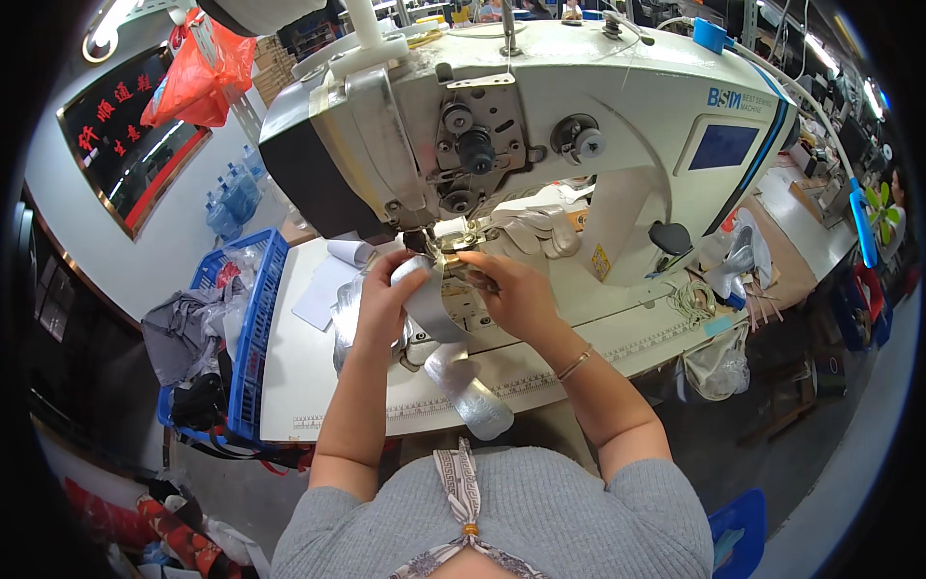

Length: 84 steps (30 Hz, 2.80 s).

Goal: The person stitches shoe insole components together using a sewing machine, then stacks the sewn insoles on the table by hand.

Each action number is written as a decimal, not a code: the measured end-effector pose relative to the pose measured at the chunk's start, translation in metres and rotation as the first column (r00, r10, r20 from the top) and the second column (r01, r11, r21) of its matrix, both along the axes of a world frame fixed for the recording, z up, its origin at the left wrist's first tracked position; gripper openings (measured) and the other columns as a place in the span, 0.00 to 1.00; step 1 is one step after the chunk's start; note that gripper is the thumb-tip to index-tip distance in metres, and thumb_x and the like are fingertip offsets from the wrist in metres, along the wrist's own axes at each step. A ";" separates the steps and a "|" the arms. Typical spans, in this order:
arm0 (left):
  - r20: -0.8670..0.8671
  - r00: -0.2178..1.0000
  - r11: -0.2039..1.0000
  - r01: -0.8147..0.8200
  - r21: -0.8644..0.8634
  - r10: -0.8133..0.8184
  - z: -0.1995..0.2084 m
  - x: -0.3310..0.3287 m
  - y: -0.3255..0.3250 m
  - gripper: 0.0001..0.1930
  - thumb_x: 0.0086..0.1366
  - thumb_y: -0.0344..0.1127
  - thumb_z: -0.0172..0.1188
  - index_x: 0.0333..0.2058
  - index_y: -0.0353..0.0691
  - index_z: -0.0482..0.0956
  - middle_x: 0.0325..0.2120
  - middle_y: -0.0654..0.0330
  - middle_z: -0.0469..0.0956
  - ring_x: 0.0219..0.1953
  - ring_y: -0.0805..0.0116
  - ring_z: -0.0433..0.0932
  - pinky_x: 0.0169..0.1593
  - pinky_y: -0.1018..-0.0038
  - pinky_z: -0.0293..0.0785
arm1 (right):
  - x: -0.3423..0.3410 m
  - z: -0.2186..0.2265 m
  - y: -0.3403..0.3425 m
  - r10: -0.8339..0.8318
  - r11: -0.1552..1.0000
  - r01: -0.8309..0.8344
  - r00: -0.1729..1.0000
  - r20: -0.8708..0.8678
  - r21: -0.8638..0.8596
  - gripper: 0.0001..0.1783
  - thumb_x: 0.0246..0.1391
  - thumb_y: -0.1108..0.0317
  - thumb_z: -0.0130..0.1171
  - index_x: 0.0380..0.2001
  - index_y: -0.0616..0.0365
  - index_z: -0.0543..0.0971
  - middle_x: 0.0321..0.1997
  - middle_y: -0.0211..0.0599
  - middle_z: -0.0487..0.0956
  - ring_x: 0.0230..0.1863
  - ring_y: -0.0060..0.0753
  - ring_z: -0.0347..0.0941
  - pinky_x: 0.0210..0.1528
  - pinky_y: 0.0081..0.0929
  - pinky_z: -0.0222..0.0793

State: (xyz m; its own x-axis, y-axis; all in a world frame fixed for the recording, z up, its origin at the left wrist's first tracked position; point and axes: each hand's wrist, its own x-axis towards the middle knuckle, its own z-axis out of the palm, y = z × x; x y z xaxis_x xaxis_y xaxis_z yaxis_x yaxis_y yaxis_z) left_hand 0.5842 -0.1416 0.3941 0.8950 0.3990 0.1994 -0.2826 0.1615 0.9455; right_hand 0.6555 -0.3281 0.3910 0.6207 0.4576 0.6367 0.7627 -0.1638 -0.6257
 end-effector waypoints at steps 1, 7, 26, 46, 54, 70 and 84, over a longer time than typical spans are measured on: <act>-0.018 1.000 1.000 0.002 -0.025 -0.002 -0.004 -0.004 -0.004 0.19 0.55 0.29 0.64 0.45 0.32 0.72 0.37 0.60 0.76 0.36 0.77 0.75 0.38 0.81 0.72 | 0.004 0.001 0.004 -0.004 1.000 0.006 0.997 0.078 -0.019 0.21 0.47 0.76 0.59 0.45 0.42 0.76 0.27 0.34 0.75 0.27 0.36 0.74 0.29 0.30 0.69; 0.030 0.998 0.997 -0.059 -0.050 0.060 -0.030 -0.027 -0.037 0.16 0.57 0.29 0.63 0.43 0.35 0.70 0.34 0.62 0.76 0.33 0.78 0.74 0.35 0.81 0.72 | 0.012 0.003 0.006 0.086 0.996 -0.083 0.991 0.103 -0.040 0.24 0.44 0.77 0.57 0.46 0.41 0.76 0.27 0.35 0.76 0.28 0.38 0.74 0.29 0.32 0.70; -0.097 0.954 0.951 0.268 -0.156 -0.284 0.006 -0.003 0.008 0.19 0.56 0.26 0.61 0.47 0.33 0.69 0.35 0.61 0.75 0.35 0.75 0.76 0.36 0.80 0.75 | 0.017 0.008 0.006 0.136 0.983 -0.115 0.981 0.141 -0.146 0.25 0.43 0.84 0.56 0.45 0.48 0.77 0.32 0.39 0.79 0.32 0.37 0.78 0.33 0.27 0.72; 0.145 0.989 0.927 0.075 -0.368 -0.022 -0.019 0.014 0.003 0.20 0.56 0.20 0.54 0.46 0.47 0.66 0.39 0.64 0.72 0.40 0.69 0.76 0.40 0.73 0.74 | 0.012 0.008 0.007 0.049 0.988 -0.022 0.983 0.177 -0.152 0.17 0.51 0.70 0.56 0.46 0.39 0.75 0.25 0.38 0.75 0.27 0.43 0.74 0.28 0.37 0.68; 0.519 0.848 0.470 -0.504 0.725 0.110 -0.077 -0.028 -0.047 0.23 0.47 0.33 0.70 0.39 0.36 0.68 0.34 0.56 0.69 0.38 0.62 0.70 0.44 0.68 0.68 | 0.013 0.008 0.006 0.030 0.983 0.000 0.986 0.163 -0.182 0.19 0.47 0.74 0.58 0.44 0.43 0.78 0.29 0.36 0.78 0.29 0.40 0.76 0.31 0.33 0.71; 0.192 0.960 0.870 -0.266 0.415 0.202 -0.034 -0.028 -0.024 0.11 0.59 0.29 0.61 0.41 0.36 0.76 0.28 0.65 0.74 0.21 0.85 0.68 0.26 0.83 0.64 | 0.009 0.012 0.010 0.132 0.990 -0.124 0.984 0.117 -0.073 0.23 0.46 0.79 0.55 0.46 0.44 0.76 0.30 0.37 0.78 0.30 0.40 0.76 0.31 0.33 0.71; 0.135 0.959 0.925 -0.277 0.259 0.249 -0.019 0.019 -0.001 0.11 0.59 0.31 0.62 0.40 0.34 0.75 0.31 0.64 0.77 0.32 0.80 0.72 0.37 0.82 0.70 | 0.011 0.008 0.010 0.111 0.989 -0.099 0.988 0.107 -0.112 0.21 0.49 0.81 0.56 0.46 0.49 0.77 0.30 0.40 0.79 0.26 0.30 0.74 0.30 0.23 0.70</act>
